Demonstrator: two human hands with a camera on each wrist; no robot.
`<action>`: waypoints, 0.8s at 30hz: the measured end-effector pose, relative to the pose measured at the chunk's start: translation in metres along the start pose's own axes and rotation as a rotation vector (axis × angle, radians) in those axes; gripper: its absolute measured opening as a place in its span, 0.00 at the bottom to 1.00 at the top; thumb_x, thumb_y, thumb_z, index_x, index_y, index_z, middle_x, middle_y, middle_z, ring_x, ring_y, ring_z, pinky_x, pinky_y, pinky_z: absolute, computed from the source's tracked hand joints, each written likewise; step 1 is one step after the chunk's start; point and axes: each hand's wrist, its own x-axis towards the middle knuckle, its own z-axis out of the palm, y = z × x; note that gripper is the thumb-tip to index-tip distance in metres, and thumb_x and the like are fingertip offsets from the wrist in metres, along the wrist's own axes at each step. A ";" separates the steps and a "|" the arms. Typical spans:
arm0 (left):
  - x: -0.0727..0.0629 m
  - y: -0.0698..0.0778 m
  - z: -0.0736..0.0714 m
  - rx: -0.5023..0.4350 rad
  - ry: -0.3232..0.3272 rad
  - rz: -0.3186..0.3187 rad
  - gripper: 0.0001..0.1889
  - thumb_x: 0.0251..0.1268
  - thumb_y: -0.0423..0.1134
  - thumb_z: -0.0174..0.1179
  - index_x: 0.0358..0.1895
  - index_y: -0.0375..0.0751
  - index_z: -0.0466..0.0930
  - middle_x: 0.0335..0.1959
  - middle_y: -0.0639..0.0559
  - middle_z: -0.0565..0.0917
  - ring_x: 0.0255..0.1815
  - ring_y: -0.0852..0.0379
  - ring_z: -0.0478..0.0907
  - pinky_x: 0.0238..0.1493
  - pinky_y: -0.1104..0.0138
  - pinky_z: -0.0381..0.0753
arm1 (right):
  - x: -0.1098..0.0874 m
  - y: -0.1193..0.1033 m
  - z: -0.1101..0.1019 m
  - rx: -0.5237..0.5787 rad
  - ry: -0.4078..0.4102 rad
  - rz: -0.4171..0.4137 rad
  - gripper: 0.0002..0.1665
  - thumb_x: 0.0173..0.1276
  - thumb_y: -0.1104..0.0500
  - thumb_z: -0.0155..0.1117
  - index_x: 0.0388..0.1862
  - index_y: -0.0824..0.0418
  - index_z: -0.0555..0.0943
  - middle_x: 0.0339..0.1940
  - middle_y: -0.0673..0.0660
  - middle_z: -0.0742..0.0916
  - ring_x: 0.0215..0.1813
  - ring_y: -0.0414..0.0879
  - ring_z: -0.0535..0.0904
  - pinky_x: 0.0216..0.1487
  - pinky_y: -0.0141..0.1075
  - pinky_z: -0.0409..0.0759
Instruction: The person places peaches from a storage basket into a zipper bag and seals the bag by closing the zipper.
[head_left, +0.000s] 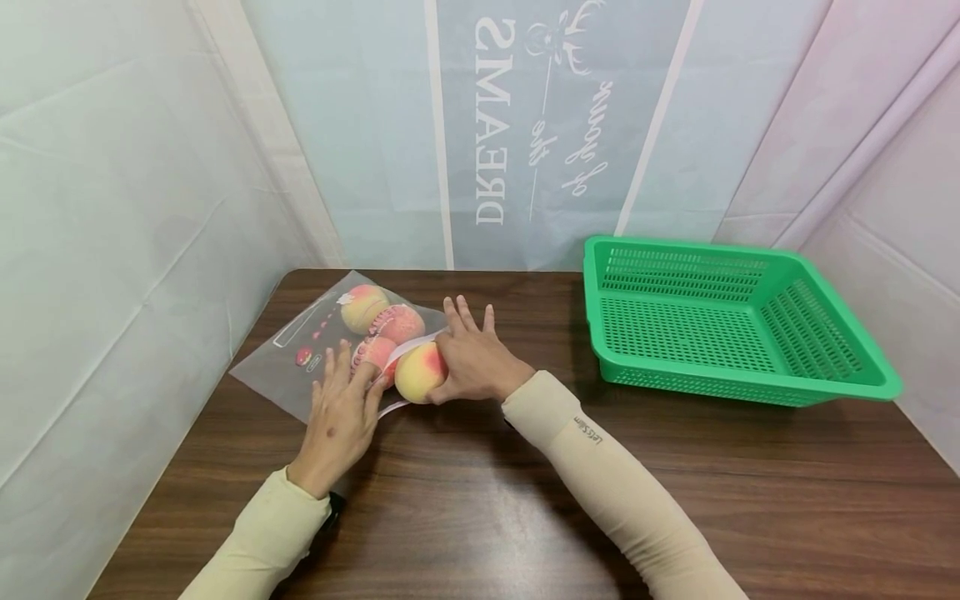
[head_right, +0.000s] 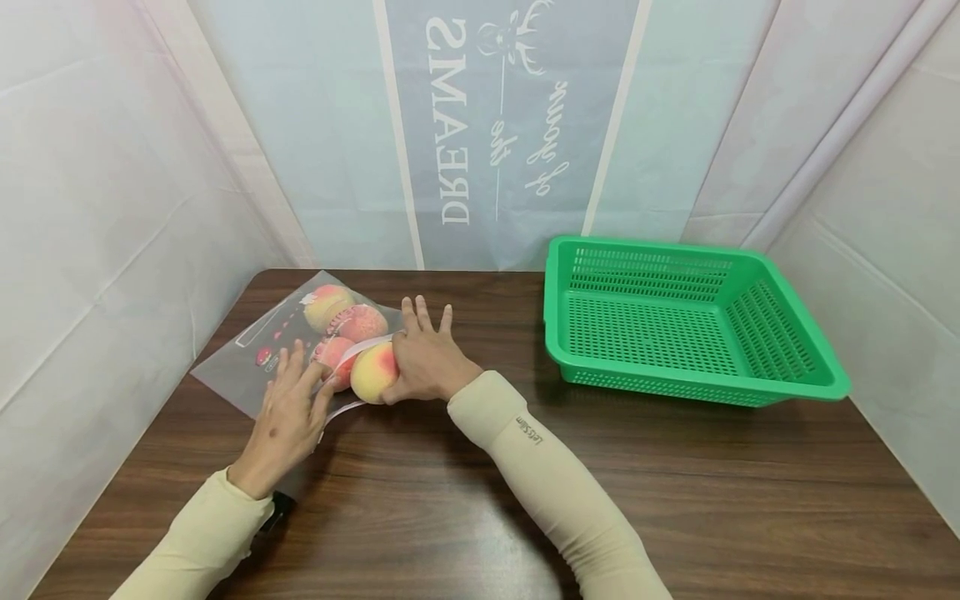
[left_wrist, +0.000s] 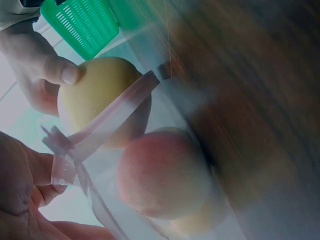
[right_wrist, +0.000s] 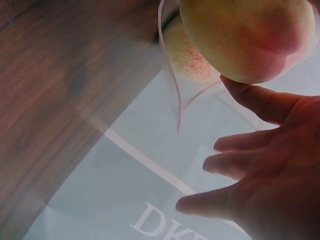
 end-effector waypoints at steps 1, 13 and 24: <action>0.000 0.000 0.000 0.000 -0.003 -0.002 0.06 0.74 0.38 0.57 0.39 0.39 0.73 0.70 0.19 0.61 0.72 0.19 0.51 0.54 0.21 0.56 | 0.001 0.000 0.001 -0.002 0.002 0.004 0.46 0.50 0.30 0.73 0.56 0.63 0.80 0.79 0.74 0.53 0.80 0.67 0.42 0.69 0.72 0.41; 0.001 0.001 0.001 -0.003 -0.022 0.005 0.05 0.74 0.36 0.57 0.42 0.38 0.75 0.71 0.19 0.60 0.73 0.20 0.51 0.55 0.22 0.56 | 0.007 -0.008 0.012 -0.024 0.041 0.026 0.48 0.48 0.26 0.72 0.52 0.63 0.82 0.79 0.73 0.54 0.80 0.67 0.42 0.67 0.75 0.43; 0.001 0.001 0.000 -0.002 -0.059 -0.025 0.06 0.76 0.39 0.55 0.43 0.40 0.75 0.72 0.20 0.57 0.74 0.21 0.48 0.57 0.22 0.53 | 0.012 -0.021 0.019 -0.072 0.074 0.050 0.50 0.47 0.23 0.71 0.50 0.65 0.83 0.79 0.74 0.55 0.80 0.66 0.42 0.66 0.76 0.45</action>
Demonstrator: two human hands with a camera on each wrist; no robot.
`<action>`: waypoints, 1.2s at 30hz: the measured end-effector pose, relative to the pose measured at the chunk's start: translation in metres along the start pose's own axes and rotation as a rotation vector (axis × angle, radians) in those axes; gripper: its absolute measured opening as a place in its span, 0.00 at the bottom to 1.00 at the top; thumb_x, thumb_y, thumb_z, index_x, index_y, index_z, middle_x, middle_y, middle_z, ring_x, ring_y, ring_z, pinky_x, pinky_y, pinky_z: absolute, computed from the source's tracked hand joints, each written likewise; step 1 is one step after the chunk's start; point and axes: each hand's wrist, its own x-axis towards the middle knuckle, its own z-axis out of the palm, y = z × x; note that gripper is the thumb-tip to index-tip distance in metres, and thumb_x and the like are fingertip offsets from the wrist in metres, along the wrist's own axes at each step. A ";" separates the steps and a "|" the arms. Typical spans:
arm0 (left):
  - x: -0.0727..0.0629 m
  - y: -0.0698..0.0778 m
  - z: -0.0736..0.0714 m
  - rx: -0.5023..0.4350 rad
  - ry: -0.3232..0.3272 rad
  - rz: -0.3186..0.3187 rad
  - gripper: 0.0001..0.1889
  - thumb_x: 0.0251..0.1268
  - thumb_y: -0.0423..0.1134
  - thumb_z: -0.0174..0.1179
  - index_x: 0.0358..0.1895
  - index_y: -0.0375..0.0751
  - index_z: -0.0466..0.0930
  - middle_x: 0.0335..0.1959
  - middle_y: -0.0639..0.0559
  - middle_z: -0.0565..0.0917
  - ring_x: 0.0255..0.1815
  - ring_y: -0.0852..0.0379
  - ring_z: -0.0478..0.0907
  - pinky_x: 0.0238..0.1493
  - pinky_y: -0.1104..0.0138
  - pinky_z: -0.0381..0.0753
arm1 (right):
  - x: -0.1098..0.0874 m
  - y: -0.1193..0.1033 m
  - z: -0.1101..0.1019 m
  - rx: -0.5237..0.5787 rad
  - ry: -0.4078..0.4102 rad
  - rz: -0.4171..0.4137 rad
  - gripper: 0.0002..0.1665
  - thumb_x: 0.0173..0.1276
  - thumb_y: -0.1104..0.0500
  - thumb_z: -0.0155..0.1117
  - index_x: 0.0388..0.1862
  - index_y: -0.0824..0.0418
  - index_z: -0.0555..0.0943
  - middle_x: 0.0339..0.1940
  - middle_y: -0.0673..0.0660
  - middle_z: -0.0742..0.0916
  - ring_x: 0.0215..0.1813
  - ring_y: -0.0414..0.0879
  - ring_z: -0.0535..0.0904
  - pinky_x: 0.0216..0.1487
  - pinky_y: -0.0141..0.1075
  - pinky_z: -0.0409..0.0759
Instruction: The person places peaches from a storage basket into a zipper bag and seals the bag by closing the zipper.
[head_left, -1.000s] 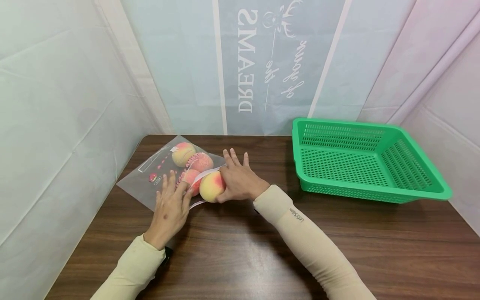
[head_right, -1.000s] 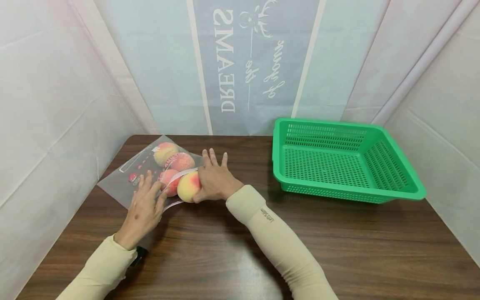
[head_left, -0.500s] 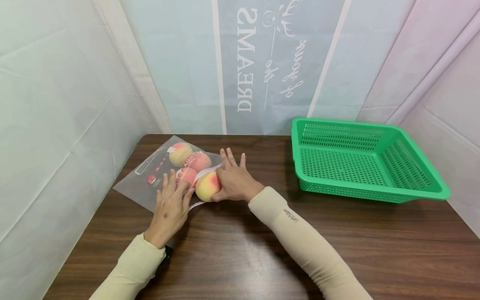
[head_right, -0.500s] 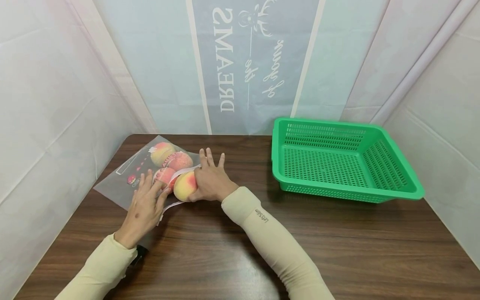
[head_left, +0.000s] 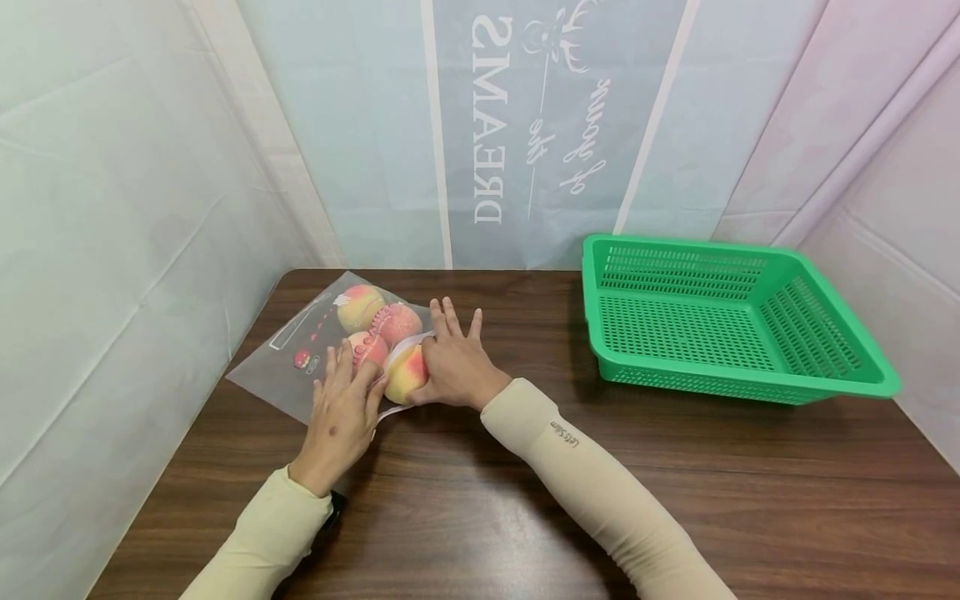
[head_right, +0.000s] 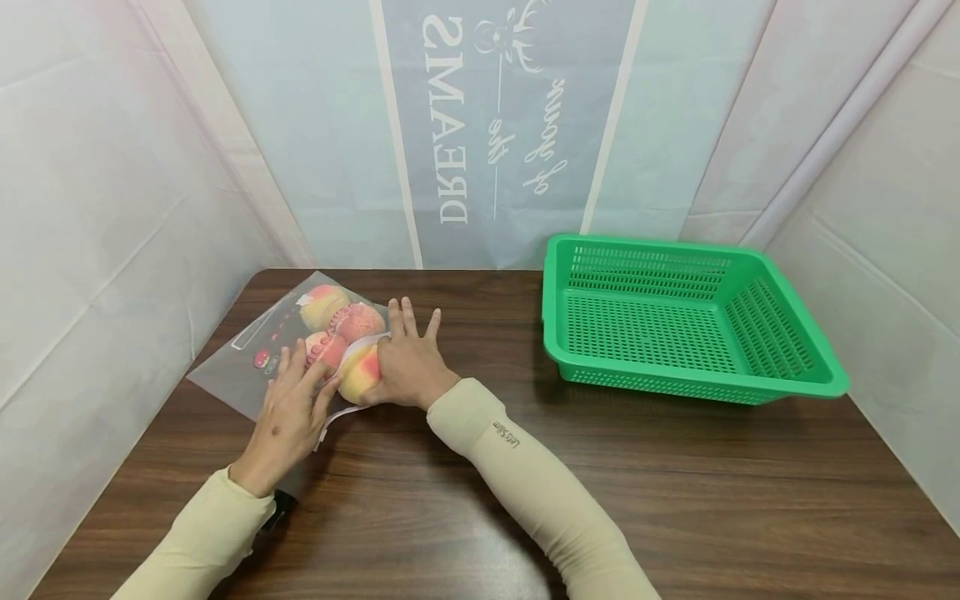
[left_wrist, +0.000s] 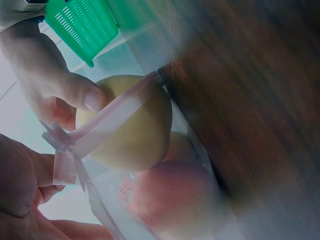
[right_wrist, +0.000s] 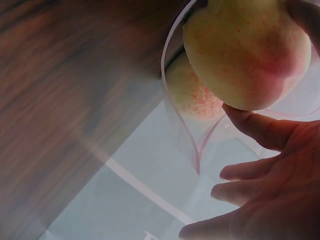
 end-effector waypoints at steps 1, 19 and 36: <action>0.000 0.000 0.000 0.001 -0.001 0.002 0.06 0.76 0.39 0.55 0.43 0.40 0.75 0.72 0.20 0.57 0.74 0.21 0.48 0.56 0.22 0.52 | 0.001 -0.001 0.001 -0.005 0.002 0.003 0.51 0.47 0.22 0.70 0.50 0.65 0.83 0.79 0.73 0.55 0.80 0.66 0.43 0.66 0.76 0.45; -0.001 -0.001 -0.001 0.005 0.017 0.028 0.05 0.75 0.37 0.56 0.42 0.38 0.77 0.71 0.19 0.59 0.72 0.18 0.49 0.54 0.20 0.52 | 0.014 -0.016 0.005 -0.054 0.032 0.014 0.51 0.48 0.21 0.69 0.51 0.63 0.81 0.79 0.73 0.56 0.80 0.65 0.44 0.65 0.76 0.47; -0.001 -0.002 -0.002 0.004 -0.026 0.002 0.06 0.76 0.38 0.55 0.44 0.39 0.76 0.73 0.20 0.55 0.74 0.20 0.45 0.56 0.20 0.49 | 0.018 -0.012 0.012 -0.021 0.050 -0.004 0.57 0.49 0.21 0.67 0.62 0.63 0.77 0.80 0.70 0.55 0.81 0.63 0.42 0.66 0.75 0.50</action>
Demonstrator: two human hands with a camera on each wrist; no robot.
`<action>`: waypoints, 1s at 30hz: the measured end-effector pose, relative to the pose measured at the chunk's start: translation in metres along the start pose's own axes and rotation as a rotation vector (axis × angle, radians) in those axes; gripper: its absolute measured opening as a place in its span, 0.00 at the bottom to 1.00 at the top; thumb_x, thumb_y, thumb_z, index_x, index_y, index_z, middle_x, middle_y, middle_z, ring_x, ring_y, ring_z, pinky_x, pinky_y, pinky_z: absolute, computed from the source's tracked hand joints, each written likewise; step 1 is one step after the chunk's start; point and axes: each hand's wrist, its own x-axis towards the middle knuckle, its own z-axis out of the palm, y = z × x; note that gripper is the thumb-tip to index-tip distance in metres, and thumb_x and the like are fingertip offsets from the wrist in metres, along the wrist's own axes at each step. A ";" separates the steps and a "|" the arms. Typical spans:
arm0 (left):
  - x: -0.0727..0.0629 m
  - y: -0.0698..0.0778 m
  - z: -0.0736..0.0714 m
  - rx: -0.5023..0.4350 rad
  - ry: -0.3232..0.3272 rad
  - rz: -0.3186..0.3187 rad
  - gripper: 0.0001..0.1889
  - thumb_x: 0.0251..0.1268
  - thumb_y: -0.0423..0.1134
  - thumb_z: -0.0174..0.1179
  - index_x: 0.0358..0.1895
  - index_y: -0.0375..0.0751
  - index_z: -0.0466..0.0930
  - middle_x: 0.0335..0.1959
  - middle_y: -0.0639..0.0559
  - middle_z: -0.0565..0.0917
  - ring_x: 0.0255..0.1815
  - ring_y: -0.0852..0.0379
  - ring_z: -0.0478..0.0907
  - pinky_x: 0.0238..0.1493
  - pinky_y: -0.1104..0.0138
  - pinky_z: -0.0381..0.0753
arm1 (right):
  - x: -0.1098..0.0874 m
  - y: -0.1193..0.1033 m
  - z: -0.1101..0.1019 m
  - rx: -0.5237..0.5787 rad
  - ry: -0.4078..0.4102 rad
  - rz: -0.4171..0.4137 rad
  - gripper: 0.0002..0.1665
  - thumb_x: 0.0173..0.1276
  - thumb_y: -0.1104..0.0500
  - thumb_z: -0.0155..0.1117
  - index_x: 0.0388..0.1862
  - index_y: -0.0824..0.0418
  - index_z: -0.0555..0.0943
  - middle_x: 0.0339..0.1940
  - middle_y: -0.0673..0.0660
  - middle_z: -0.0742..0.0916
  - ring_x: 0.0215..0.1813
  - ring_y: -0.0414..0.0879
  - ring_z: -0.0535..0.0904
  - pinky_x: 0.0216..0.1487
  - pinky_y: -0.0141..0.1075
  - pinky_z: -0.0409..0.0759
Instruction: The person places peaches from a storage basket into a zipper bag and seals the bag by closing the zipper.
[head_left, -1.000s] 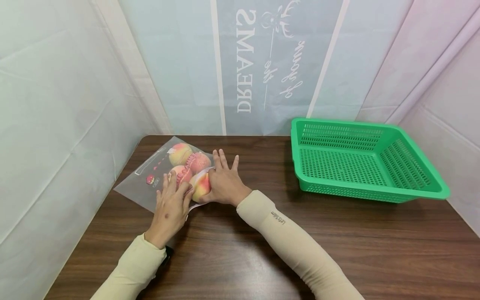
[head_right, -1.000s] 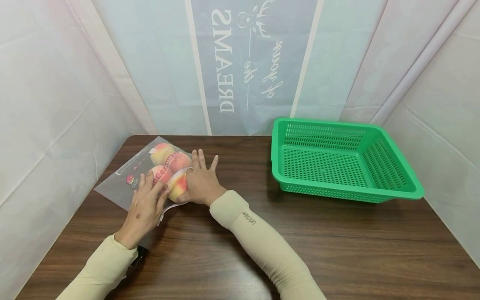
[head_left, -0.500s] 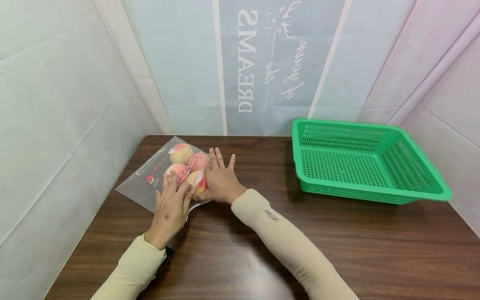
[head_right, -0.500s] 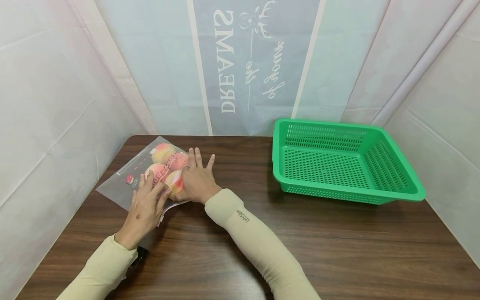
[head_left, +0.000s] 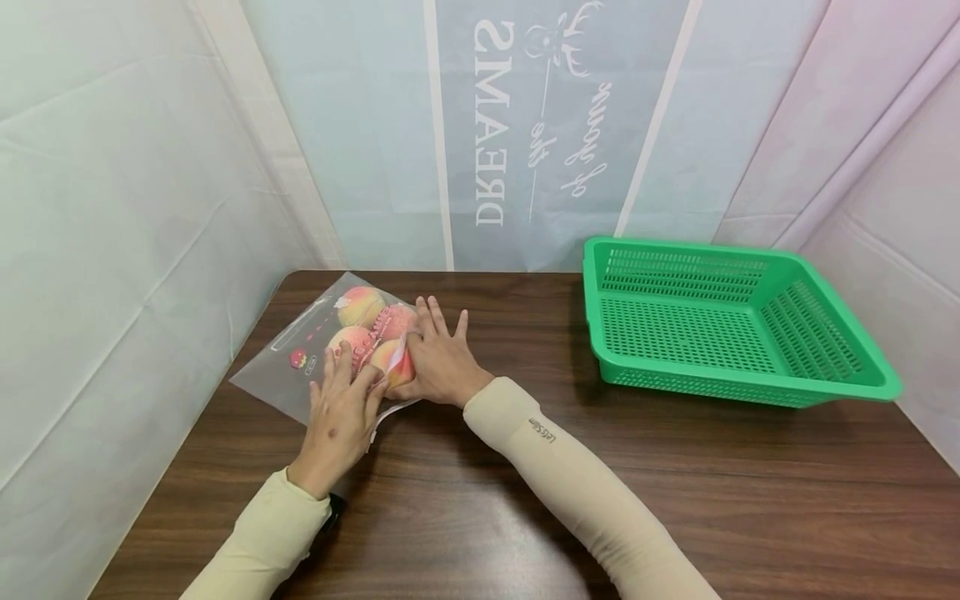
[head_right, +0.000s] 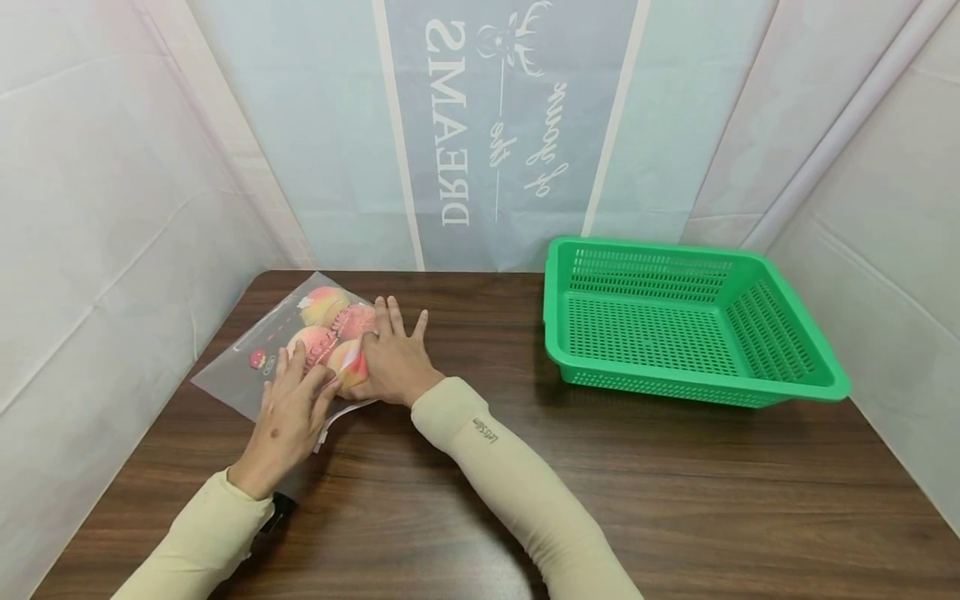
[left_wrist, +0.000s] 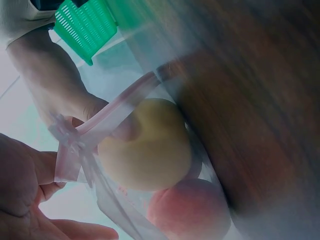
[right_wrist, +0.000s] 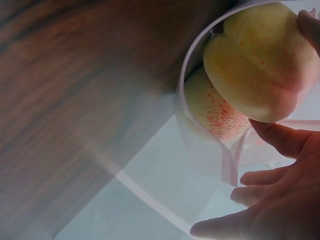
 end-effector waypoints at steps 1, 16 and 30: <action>0.000 0.000 0.000 0.002 0.003 -0.001 0.06 0.76 0.38 0.55 0.43 0.39 0.76 0.73 0.20 0.55 0.74 0.20 0.45 0.56 0.20 0.49 | 0.000 0.001 0.000 0.008 0.001 0.000 0.57 0.49 0.21 0.67 0.63 0.63 0.77 0.80 0.70 0.55 0.81 0.63 0.42 0.65 0.75 0.50; -0.003 -0.001 -0.003 0.030 -0.006 -0.008 0.11 0.67 0.43 0.66 0.40 0.41 0.76 0.72 0.20 0.56 0.73 0.19 0.47 0.54 0.20 0.52 | -0.014 0.012 0.000 0.043 0.014 -0.029 0.54 0.50 0.23 0.68 0.65 0.58 0.75 0.79 0.72 0.54 0.81 0.65 0.42 0.65 0.76 0.50; -0.015 -0.004 -0.010 0.063 -0.051 0.000 0.25 0.48 0.52 0.79 0.38 0.42 0.75 0.73 0.20 0.55 0.71 0.15 0.46 0.52 0.19 0.52 | -0.031 0.026 -0.001 0.063 0.028 -0.028 0.56 0.52 0.27 0.72 0.70 0.61 0.71 0.80 0.72 0.51 0.81 0.65 0.40 0.66 0.76 0.45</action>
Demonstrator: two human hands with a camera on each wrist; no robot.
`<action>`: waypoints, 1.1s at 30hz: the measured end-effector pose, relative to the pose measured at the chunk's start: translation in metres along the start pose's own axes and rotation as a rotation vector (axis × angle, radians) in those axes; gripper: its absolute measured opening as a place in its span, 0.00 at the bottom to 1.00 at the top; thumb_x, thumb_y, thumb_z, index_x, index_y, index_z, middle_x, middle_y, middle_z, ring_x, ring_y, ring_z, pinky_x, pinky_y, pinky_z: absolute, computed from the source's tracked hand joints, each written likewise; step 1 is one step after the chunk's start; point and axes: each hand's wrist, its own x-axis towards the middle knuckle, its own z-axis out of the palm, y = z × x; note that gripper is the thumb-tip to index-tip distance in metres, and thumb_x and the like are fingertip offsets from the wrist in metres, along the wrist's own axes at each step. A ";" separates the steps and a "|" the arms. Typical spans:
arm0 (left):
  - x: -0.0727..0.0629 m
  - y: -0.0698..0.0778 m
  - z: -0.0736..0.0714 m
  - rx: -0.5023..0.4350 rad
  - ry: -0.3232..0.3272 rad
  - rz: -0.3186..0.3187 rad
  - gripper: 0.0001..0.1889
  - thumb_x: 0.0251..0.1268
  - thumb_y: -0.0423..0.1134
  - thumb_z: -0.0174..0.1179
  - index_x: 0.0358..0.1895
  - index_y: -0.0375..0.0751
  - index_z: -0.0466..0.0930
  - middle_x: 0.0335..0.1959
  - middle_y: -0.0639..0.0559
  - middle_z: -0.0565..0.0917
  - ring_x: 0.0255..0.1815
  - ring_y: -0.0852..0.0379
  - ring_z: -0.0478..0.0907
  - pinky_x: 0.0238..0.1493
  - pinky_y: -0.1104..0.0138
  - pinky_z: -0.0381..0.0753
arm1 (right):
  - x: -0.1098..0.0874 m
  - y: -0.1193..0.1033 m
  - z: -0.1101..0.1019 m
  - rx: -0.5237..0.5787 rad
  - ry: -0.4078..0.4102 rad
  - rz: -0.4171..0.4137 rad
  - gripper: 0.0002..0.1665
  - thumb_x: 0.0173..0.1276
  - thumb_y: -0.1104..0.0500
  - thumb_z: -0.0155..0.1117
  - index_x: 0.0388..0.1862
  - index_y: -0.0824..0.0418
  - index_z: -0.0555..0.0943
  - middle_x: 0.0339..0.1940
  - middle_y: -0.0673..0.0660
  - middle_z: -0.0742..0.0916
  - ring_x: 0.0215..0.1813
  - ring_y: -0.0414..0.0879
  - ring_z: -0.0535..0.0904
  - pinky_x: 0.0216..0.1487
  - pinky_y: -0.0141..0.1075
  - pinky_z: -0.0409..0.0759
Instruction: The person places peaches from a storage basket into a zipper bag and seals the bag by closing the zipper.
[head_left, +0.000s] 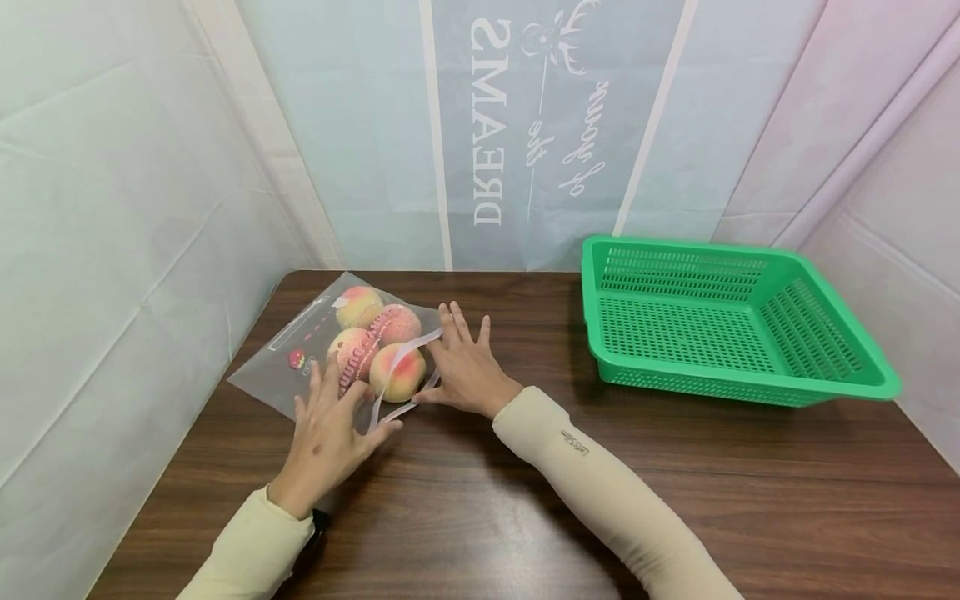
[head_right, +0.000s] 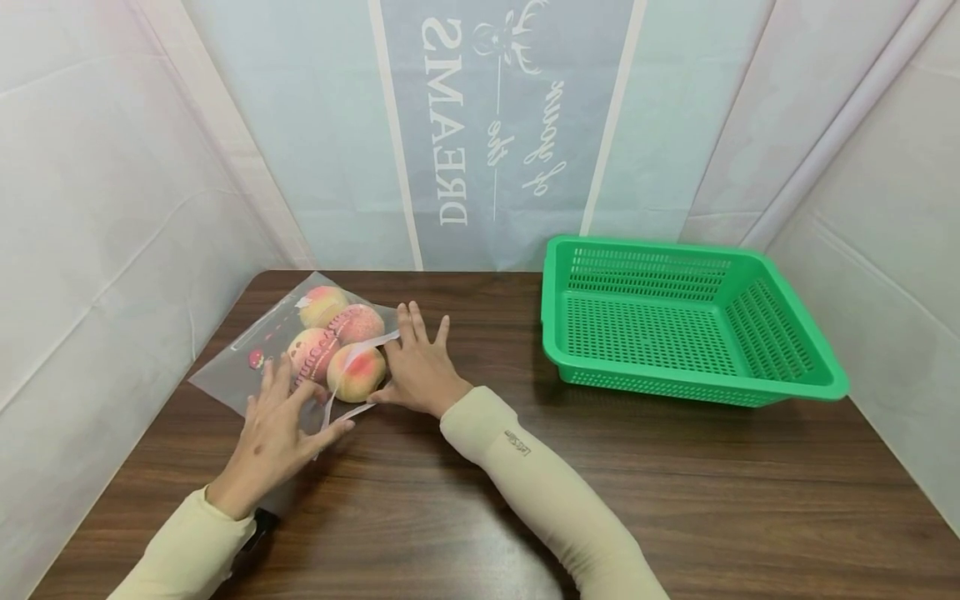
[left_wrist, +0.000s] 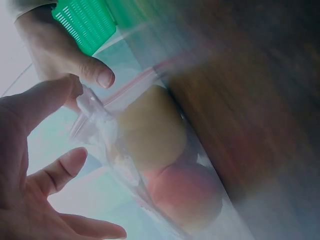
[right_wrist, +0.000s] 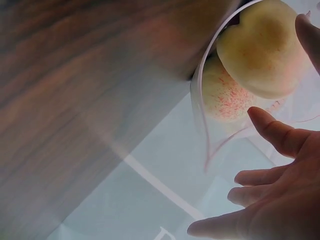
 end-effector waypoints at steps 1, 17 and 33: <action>-0.001 0.000 0.000 0.004 -0.002 0.005 0.25 0.46 0.52 0.79 0.37 0.42 0.75 0.73 0.19 0.55 0.71 0.15 0.46 0.51 0.19 0.52 | -0.001 0.000 -0.001 0.001 -0.001 0.003 0.55 0.51 0.27 0.72 0.69 0.60 0.72 0.80 0.72 0.52 0.81 0.65 0.40 0.66 0.76 0.45; -0.011 -0.002 -0.007 0.074 -0.046 0.018 0.28 0.34 0.48 0.85 0.33 0.45 0.73 0.73 0.19 0.55 0.71 0.15 0.46 0.48 0.18 0.52 | -0.016 -0.008 -0.010 0.001 0.128 -0.149 0.35 0.53 0.33 0.75 0.48 0.55 0.76 0.78 0.73 0.56 0.80 0.66 0.44 0.66 0.75 0.49; -0.018 -0.004 -0.012 0.084 -0.148 -0.044 0.25 0.36 0.45 0.84 0.24 0.51 0.69 0.71 0.15 0.54 0.72 0.15 0.41 0.52 0.17 0.45 | -0.019 -0.019 -0.004 -0.150 0.204 -0.255 0.46 0.53 0.30 0.73 0.63 0.53 0.72 0.76 0.70 0.63 0.80 0.65 0.49 0.66 0.74 0.53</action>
